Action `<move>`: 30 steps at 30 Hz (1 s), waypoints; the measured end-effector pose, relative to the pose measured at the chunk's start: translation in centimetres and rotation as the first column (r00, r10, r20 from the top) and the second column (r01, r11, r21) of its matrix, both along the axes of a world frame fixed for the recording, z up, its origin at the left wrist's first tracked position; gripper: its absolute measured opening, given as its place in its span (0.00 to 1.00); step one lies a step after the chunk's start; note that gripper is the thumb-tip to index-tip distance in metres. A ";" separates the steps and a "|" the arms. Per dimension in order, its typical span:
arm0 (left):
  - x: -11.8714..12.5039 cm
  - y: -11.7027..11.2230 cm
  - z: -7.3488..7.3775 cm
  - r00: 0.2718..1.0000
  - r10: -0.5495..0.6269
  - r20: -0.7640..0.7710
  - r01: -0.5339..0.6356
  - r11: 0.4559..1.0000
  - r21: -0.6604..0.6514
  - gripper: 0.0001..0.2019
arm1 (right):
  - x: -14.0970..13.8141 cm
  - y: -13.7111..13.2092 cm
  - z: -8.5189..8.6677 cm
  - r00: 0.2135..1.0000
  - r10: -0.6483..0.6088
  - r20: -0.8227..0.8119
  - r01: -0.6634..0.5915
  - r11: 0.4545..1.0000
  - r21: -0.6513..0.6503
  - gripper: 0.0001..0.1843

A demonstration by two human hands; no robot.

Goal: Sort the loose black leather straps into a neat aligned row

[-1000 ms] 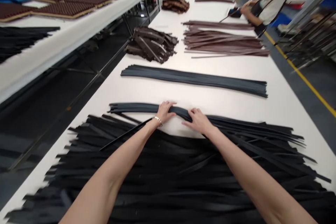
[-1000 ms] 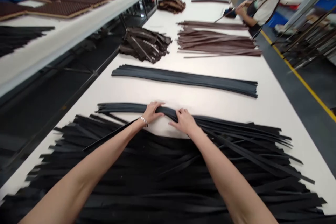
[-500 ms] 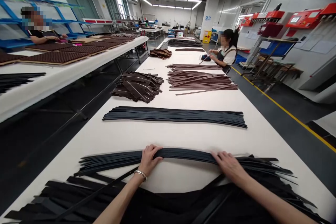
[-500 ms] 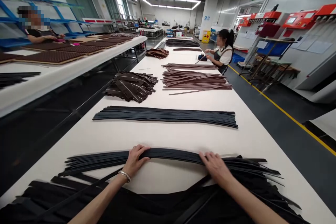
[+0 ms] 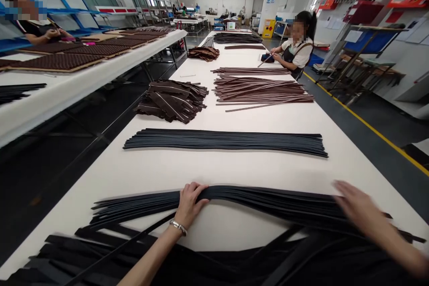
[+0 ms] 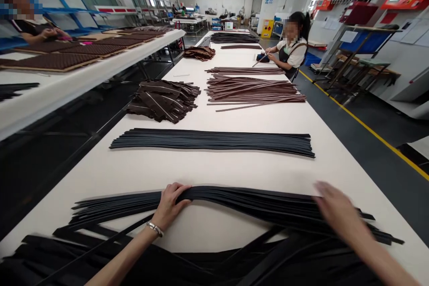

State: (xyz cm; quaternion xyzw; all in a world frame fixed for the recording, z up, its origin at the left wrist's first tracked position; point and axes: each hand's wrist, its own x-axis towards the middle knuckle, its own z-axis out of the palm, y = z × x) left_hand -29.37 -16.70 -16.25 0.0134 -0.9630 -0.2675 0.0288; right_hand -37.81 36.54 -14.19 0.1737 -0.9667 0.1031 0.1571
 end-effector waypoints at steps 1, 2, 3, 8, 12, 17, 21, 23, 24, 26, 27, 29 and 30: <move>-0.1 0.1 0.1 1.000 0.001 0.009 -0.001 1.000 -0.008 0.18 | 0.2 -4.7 -0.3 0.991 0.120 0.057 -0.121 0.993 0.015 0.27; -0.1 0.3 0.1 1.000 0.000 0.016 0.000 1.000 -0.017 0.18 | 0.5 -9.5 -0.6 0.964 0.242 0.109 -0.247 0.968 0.035 0.33; -0.1 0.6 0.1 1.000 -0.002 0.017 0.003 1.000 -0.028 0.18 | 0.9 -14.1 -1.0 0.929 0.343 0.140 -0.352 0.935 0.045 0.39; 0.5 0.2 -0.1 0.992 -0.124 0.004 0.124 0.986 -0.108 0.22 | 3.0 -25.6 -2.8 0.825 0.543 0.157 -0.557 0.829 0.056 0.28; 3.2 -8.1 0.4 0.985 -0.158 0.074 0.172 0.950 -0.260 0.23 | 2.7 -24.1 -4.5 0.824 0.557 0.103 -0.566 0.817 0.109 0.28; 10.3 -24.6 3.5 0.964 0.173 0.201 -0.066 0.891 -0.450 0.20 | 2.5 -23.4 -5.2 0.811 0.581 0.065 -0.584 0.800 0.136 0.30; 11.9 -25.1 5.4 0.975 0.216 0.053 -0.149 0.812 -0.564 0.25 | 2.8 -23.5 -5.2 0.820 0.568 0.065 -0.571 0.809 0.136 0.30; 10.4 -20.2 5.6 0.998 0.054 0.013 -0.039 0.849 -0.527 0.27 | 2.8 -23.4 -5.2 0.822 0.565 0.067 -0.569 0.812 0.132 0.29; 9.2 -17.2 5.7 1.000 -0.010 0.020 0.019 0.856 -0.517 0.26 | 2.8 -23.4 -5.1 0.822 0.565 0.069 -0.569 0.812 0.130 0.29; 6.5 -11.7 5.6 0.999 -0.035 0.027 0.043 0.865 -0.500 0.25 | 2.8 -23.5 -5.0 0.824 0.562 0.076 -0.567 0.814 0.125 0.29; 5.2 -9.5 5.5 0.997 -0.060 0.047 0.075 0.876 -0.477 0.28 | 2.8 -23.6 -5.0 0.825 0.560 0.077 -0.565 0.816 0.122 0.29; 3.0 -6.5 4.7 0.980 -0.176 0.093 0.198 0.886 -0.419 0.38 | 2.8 -24.0 -4.9 0.827 0.558 0.073 -0.563 0.818 0.116 0.30; 2.3 -5.6 4.1 0.963 -0.246 0.113 0.271 0.879 -0.393 0.41 | 2.8 -24.0 -4.9 0.826 0.559 0.071 -0.563 0.819 0.112 0.30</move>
